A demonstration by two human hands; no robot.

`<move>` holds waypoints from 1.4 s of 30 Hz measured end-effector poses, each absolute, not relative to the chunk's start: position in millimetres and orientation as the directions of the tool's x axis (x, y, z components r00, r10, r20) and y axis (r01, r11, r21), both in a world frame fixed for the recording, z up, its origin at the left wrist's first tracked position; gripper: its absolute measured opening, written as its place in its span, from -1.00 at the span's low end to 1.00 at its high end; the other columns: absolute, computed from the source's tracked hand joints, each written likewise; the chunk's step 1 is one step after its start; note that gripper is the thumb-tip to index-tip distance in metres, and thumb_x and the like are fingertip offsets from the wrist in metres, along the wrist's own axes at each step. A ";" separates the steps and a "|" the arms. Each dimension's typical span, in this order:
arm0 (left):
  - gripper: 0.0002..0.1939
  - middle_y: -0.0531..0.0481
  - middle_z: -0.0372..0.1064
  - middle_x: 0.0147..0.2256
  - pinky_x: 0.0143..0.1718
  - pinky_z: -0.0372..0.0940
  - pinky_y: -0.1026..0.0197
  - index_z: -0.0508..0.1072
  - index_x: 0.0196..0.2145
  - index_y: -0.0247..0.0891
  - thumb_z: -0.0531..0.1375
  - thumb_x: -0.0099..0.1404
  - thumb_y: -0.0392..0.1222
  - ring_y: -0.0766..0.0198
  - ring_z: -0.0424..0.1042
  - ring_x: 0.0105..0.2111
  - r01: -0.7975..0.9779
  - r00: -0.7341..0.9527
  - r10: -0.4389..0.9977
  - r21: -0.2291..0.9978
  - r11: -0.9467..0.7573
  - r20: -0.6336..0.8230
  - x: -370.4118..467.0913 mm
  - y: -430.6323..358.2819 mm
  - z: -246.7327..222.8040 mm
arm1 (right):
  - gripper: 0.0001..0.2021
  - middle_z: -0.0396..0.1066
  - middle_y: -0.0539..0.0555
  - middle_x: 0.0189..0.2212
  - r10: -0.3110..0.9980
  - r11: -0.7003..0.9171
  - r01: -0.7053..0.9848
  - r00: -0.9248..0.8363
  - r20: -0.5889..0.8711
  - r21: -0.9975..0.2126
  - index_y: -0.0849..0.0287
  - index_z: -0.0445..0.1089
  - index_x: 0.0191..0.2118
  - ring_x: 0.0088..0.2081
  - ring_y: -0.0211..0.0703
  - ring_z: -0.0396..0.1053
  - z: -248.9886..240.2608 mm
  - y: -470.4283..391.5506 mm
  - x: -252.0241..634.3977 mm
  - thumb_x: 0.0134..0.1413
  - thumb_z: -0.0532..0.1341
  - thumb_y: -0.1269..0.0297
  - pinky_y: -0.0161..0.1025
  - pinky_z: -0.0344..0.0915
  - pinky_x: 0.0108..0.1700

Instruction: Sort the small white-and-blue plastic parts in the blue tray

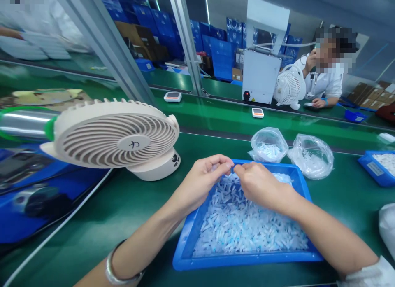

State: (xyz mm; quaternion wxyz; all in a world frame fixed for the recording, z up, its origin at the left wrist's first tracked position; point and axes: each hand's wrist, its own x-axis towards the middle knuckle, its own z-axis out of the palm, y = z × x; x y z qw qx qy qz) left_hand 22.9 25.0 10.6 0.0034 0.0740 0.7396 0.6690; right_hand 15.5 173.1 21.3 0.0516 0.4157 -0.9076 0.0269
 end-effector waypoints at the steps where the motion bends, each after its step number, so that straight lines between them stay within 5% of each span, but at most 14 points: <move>1: -0.86 0.10 0.17 -0.60 -0.59 0.01 0.34 0.32 -0.54 -0.32 0.05 0.11 -0.24 0.45 0.09 -0.61 0.052 -0.990 0.133 0.999 0.018 0.049 22.8 25.0 11.9 | -0.80 0.25 0.06 -0.56 -0.728 0.656 -0.751 -0.655 0.204 -0.070 0.32 0.29 -0.37 -0.51 -0.27 0.17 23.8 174.6 14.5 0.01 -0.06 0.56 -0.31 0.11 -0.45; 5: -0.85 0.13 0.11 -0.63 -0.67 -0.19 0.33 0.27 -0.57 -0.33 0.07 0.11 -0.23 0.51 -0.10 -0.69 -0.111 -0.971 0.225 0.984 -0.141 -0.077 24.5 24.9 16.6 | -0.87 0.24 0.02 -0.52 -0.557 0.585 -0.738 -0.667 0.495 -0.337 0.25 0.28 -0.39 -0.45 -0.30 0.17 29.1 175.6 16.0 0.05 -0.01 0.45 -0.33 0.14 -0.41; 9: -0.83 0.13 0.09 -0.64 -0.67 -0.25 0.31 0.25 -0.60 -0.34 0.08 0.10 -0.24 0.53 -0.13 -0.69 -0.169 -0.952 0.287 0.963 -0.210 -0.105 25.2 24.7 17.5 | -0.91 0.26 -0.03 -0.55 -0.449 0.488 -0.712 -0.701 0.554 -0.505 0.22 0.27 -0.42 -0.51 -0.36 0.17 29.6 173.9 20.6 -0.02 0.04 0.48 -0.37 0.16 -0.45; 24: -0.83 0.11 0.15 -0.62 -0.64 -0.27 0.32 0.28 -0.54 -0.35 0.14 0.07 -0.17 0.53 -0.12 -0.68 -0.251 -0.918 0.379 0.911 -0.327 -0.117 23.4 21.7 13.6 | -0.89 0.35 -0.06 -0.54 -0.456 0.431 -0.686 -0.726 0.514 -0.586 0.18 0.36 -0.41 -0.51 -0.37 0.23 28.4 171.5 18.5 0.03 0.10 0.43 -0.36 0.16 -0.45; 28: -0.79 0.11 0.14 -0.63 -0.63 -0.25 0.32 0.25 -0.59 -0.34 0.14 0.06 -0.16 0.51 -0.07 -0.66 -0.239 -0.914 0.394 0.916 -0.322 -0.100 22.9 21.9 12.5 | -0.90 0.36 -0.06 -0.53 -0.464 0.447 -0.708 -0.706 0.535 -0.547 0.18 0.35 -0.40 -0.49 -0.36 0.26 26.2 171.9 18.8 0.03 0.10 0.45 -0.36 0.16 -0.43; 38: -0.72 0.12 0.08 -0.68 -0.60 -0.17 0.32 0.19 -0.67 -0.32 0.11 0.07 -0.12 0.48 -0.01 -0.64 -0.141 -0.931 0.363 0.952 -0.271 -0.035 25.0 21.8 9.9 | -0.83 0.29 0.02 -0.60 -0.610 0.516 -0.843 -0.486 0.626 -0.151 0.28 0.32 -0.44 -0.54 -0.29 0.16 20.4 168.2 21.2 0.07 0.02 0.52 -0.28 0.11 -0.44; 42: -0.70 0.12 0.07 -0.68 -0.60 -0.16 0.32 0.19 -0.67 -0.31 0.08 0.10 -0.09 0.47 -0.02 -0.65 -0.132 -0.937 0.347 0.954 -0.270 -0.032 26.0 22.9 9.7 | -0.83 0.29 0.03 -0.59 -0.605 0.508 -0.850 -0.467 0.645 -0.140 0.27 0.30 -0.44 -0.53 -0.29 0.15 16.6 168.2 19.9 0.09 0.01 0.51 -0.29 0.11 -0.44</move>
